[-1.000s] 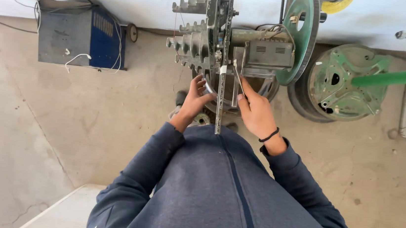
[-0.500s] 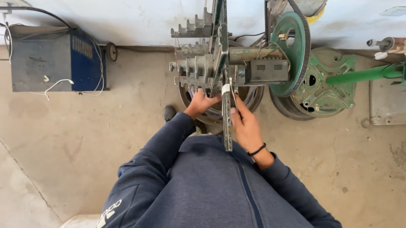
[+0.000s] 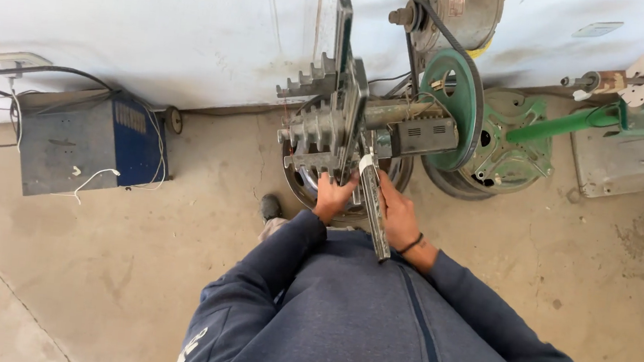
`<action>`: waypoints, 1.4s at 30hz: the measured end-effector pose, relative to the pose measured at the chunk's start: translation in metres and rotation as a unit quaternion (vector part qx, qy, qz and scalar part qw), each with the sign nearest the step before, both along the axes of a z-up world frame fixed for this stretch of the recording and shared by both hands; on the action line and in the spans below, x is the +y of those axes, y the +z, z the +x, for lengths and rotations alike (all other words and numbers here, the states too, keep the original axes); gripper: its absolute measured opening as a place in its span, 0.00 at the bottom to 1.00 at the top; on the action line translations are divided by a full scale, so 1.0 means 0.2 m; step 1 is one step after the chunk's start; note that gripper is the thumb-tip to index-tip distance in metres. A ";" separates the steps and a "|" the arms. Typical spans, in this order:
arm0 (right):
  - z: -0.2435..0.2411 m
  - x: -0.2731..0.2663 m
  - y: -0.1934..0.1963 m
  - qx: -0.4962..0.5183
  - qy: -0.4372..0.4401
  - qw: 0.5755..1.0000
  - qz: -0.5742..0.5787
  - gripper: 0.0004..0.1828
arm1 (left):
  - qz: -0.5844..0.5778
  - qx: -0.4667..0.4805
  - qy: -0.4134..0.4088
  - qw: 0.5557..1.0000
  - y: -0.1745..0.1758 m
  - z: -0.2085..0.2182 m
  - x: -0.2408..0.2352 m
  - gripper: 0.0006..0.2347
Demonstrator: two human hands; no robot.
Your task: Adjusting and assembling components of an electromechanical machine using tools and wire
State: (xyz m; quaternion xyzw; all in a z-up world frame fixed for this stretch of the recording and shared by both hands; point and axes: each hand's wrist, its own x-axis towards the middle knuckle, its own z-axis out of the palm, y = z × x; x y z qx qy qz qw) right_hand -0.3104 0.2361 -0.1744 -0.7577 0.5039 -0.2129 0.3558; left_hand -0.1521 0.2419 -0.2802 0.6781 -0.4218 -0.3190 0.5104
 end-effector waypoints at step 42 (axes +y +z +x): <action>0.08 -0.28 -0.65 -0.177 -0.212 0.945 0.177 0.34 | 0.263 0.195 0.035 0.944 0.62 -0.05 0.13 0.29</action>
